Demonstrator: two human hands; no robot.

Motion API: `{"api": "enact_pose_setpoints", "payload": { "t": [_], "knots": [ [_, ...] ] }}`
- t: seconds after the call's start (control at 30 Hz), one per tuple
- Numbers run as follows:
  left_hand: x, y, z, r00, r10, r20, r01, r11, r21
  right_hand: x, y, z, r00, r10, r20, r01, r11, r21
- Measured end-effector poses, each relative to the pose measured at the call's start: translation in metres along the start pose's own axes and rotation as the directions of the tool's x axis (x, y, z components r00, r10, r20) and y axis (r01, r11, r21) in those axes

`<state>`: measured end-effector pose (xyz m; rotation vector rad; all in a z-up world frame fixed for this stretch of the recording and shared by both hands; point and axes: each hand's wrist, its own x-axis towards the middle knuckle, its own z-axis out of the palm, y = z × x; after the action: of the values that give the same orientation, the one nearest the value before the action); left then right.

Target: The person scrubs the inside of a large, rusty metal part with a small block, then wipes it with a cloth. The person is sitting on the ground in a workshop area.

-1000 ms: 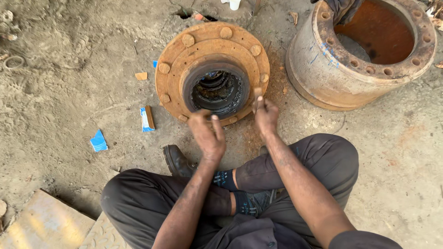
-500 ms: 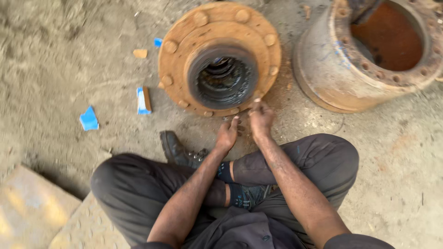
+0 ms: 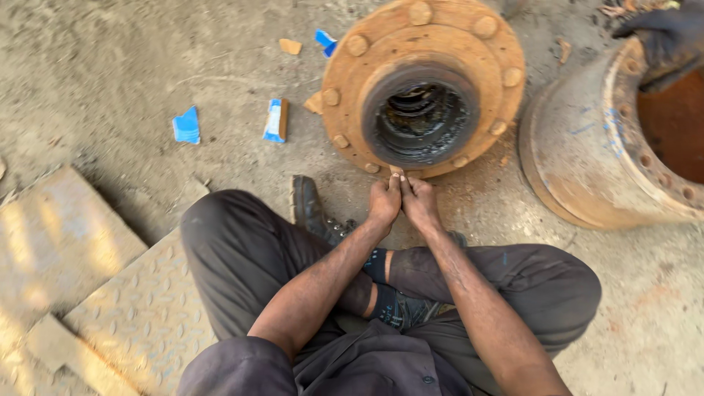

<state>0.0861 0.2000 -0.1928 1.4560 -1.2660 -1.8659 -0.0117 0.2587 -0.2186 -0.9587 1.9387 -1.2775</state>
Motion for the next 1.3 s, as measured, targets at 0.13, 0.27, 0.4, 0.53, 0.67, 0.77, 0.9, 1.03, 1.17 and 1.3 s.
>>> {"api": "enact_pose_setpoints", "payload": {
  "t": [0.13,0.27,0.4,0.53,0.67,0.77,0.9,1.03,1.17,1.3],
  "knots": [
    [-0.002,0.021,-0.021,0.989,-0.089,-0.116,0.094,0.995,0.03,-0.008,-0.018,0.006,0.98,0.143,0.137,-0.148,0.989,0.027],
    [0.001,0.036,-0.039,0.869,0.182,-0.459,-0.124,0.98,0.154,-0.019,-0.044,0.002,0.995,-0.008,0.095,0.021,0.99,-0.138],
    [0.007,0.065,-0.057,0.842,0.281,-0.46,-0.255,0.959,0.119,-0.019,-0.057,0.002,0.992,0.084,0.095,-0.068,0.986,-0.155],
    [0.009,0.109,-0.071,0.707,0.59,-0.391,-0.486,0.806,0.338,-0.018,-0.063,0.003,0.983,0.161,0.084,-0.14,0.966,-0.215],
    [0.018,0.16,-0.074,0.439,0.866,-0.239,-0.669,0.493,0.556,-0.015,-0.065,0.007,0.988,0.133,0.085,-0.113,0.973,-0.201],
    [0.038,0.191,-0.06,0.296,0.952,-0.078,-0.756,0.283,0.591,-0.01,-0.065,0.01,0.992,0.104,0.072,-0.088,0.978,-0.188],
    [0.083,0.226,-0.043,0.124,0.955,0.27,-0.732,-0.096,0.674,-0.006,-0.064,0.012,0.994,0.057,0.092,-0.044,0.99,-0.133],
    [0.098,0.226,-0.043,0.083,0.911,0.403,-0.683,-0.242,0.689,-0.009,-0.064,0.011,0.995,0.024,0.099,-0.013,0.994,-0.112],
    [0.075,0.193,-0.072,0.205,0.959,0.198,-0.75,0.025,0.661,-0.01,-0.069,0.011,0.996,0.013,0.087,0.0,0.989,-0.146],
    [0.057,0.173,-0.089,0.402,0.914,0.059,-0.663,0.246,0.707,-0.003,-0.076,0.018,0.997,0.007,0.081,0.009,0.981,-0.193]
  ]
}}
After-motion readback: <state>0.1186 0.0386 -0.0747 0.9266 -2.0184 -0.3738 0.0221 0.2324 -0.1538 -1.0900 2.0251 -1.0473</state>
